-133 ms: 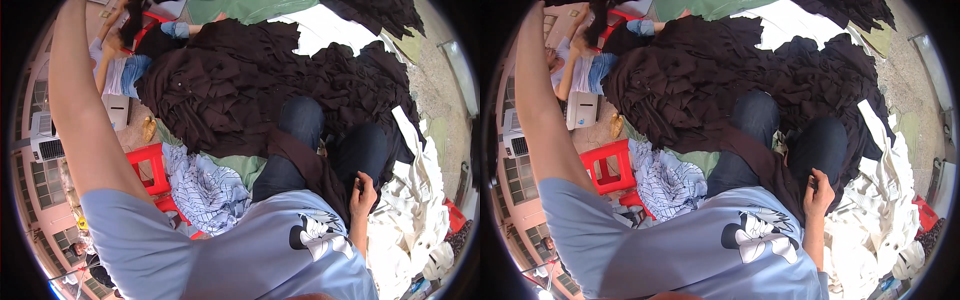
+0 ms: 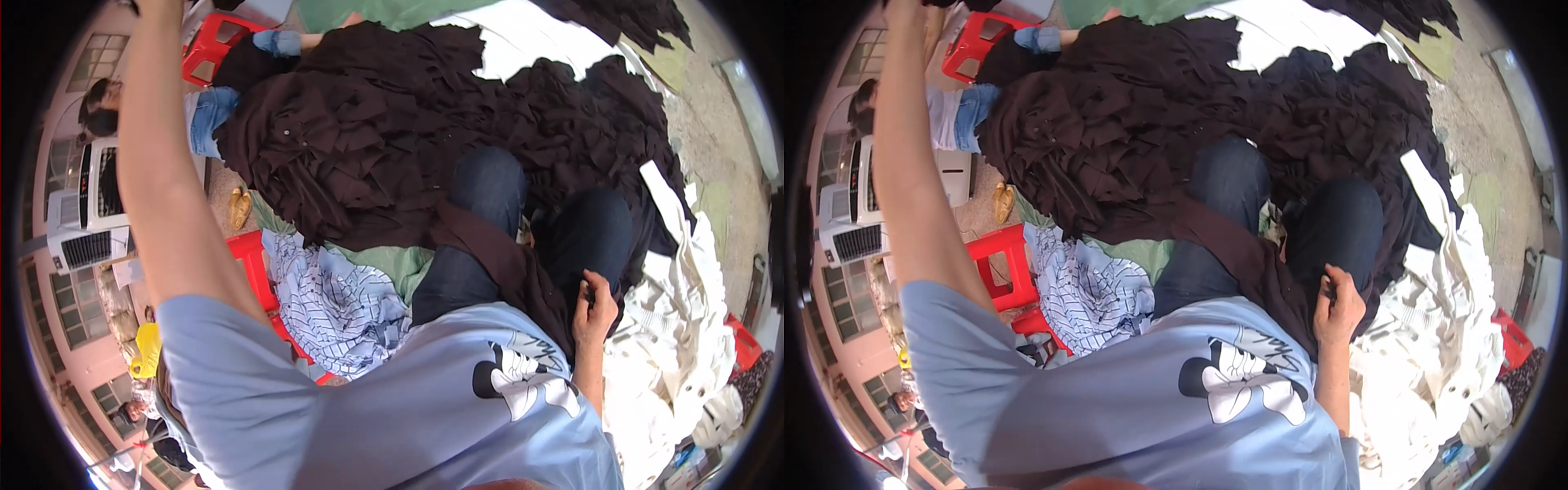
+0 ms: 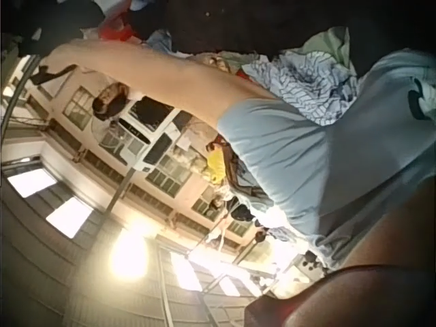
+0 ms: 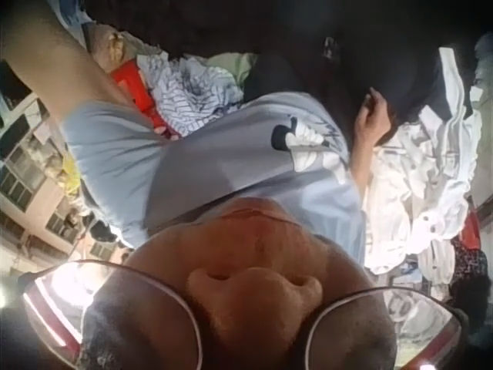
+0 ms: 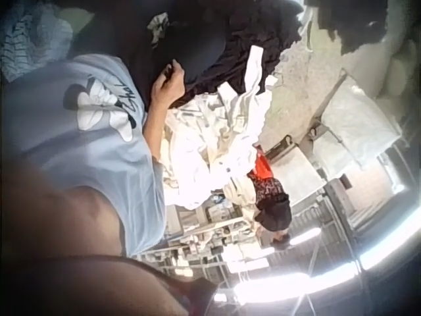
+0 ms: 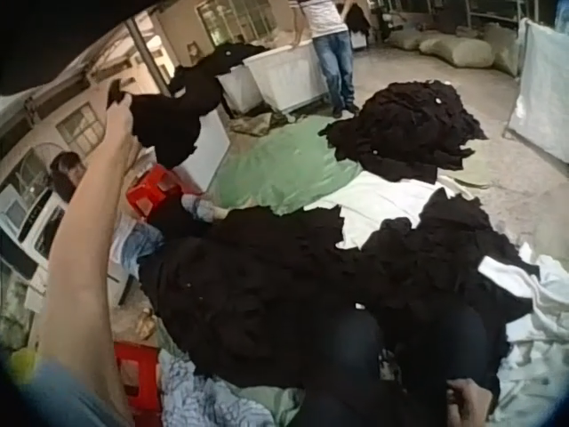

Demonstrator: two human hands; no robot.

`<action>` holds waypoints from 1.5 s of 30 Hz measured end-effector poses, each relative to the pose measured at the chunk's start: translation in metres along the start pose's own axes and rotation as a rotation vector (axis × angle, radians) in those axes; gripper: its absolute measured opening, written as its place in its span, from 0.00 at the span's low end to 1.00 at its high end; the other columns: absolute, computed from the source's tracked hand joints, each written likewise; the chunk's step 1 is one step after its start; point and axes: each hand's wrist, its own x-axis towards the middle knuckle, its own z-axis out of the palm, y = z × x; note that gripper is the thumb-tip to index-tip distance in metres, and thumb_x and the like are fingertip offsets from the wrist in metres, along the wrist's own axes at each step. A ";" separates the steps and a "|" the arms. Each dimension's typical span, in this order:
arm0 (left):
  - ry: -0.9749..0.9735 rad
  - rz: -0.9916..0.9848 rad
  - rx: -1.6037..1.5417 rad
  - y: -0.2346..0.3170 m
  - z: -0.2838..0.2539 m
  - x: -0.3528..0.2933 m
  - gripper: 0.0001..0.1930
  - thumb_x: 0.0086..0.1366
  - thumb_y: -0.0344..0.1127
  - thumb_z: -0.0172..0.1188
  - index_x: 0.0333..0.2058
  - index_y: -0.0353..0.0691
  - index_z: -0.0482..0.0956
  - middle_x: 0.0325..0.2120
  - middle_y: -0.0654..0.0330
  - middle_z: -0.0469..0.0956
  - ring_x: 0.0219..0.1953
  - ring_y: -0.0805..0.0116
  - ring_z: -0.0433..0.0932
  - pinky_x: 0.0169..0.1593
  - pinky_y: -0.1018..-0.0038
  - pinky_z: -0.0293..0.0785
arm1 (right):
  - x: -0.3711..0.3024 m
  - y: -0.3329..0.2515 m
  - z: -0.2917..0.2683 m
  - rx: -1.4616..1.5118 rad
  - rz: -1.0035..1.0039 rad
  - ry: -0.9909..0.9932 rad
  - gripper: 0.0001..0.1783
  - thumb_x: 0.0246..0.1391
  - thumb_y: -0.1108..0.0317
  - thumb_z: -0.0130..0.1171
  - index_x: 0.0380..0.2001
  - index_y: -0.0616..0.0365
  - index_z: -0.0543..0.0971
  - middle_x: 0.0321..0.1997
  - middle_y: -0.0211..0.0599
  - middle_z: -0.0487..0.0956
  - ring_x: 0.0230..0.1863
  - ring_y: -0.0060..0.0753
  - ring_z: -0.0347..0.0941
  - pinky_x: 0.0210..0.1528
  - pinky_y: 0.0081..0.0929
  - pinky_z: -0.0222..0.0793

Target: Inspecting dark-colored garments for quality control by checking buttons and seams.

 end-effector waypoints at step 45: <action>-0.630 -0.018 -1.220 0.045 0.094 -0.200 0.16 0.78 0.40 0.52 0.52 0.33 0.77 0.49 0.54 0.84 0.50 0.58 0.83 0.59 0.56 0.75 | -0.001 -0.005 -0.001 -0.059 0.041 -0.033 0.10 0.55 0.80 0.59 0.41 0.60 0.80 0.34 0.45 0.81 0.33 0.47 0.82 0.37 0.33 0.74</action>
